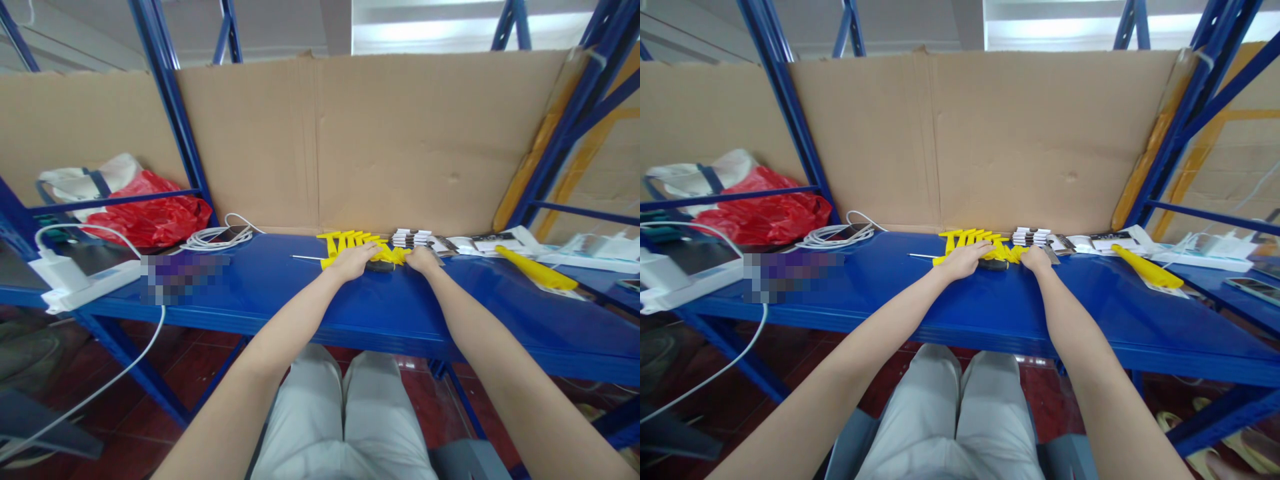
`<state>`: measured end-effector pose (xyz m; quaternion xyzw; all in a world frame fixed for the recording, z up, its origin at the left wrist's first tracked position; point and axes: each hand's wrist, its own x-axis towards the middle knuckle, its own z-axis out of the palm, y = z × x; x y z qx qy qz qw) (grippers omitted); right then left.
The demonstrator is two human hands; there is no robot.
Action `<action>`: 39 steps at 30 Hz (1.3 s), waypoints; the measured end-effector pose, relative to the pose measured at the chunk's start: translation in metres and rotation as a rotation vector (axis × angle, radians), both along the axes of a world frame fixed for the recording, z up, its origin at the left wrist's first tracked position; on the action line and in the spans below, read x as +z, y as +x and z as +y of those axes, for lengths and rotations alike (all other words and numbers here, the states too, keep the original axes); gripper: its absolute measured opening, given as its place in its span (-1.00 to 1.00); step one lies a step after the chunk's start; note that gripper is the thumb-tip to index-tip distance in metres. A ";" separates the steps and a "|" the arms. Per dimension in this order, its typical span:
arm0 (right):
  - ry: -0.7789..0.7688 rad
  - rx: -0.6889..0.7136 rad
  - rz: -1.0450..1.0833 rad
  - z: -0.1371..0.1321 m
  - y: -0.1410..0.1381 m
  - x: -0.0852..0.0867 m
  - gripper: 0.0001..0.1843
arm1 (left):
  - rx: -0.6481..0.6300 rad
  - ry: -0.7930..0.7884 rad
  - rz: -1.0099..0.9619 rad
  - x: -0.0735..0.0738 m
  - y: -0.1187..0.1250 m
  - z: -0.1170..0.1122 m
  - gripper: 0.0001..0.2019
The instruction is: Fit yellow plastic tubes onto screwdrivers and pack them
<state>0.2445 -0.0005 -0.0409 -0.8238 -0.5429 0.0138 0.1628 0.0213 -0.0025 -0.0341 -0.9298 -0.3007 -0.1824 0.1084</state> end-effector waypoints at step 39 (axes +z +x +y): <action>0.292 0.480 1.046 -0.026 -0.051 0.020 -0.63 | -0.007 -0.037 -0.038 0.002 0.001 0.001 -0.34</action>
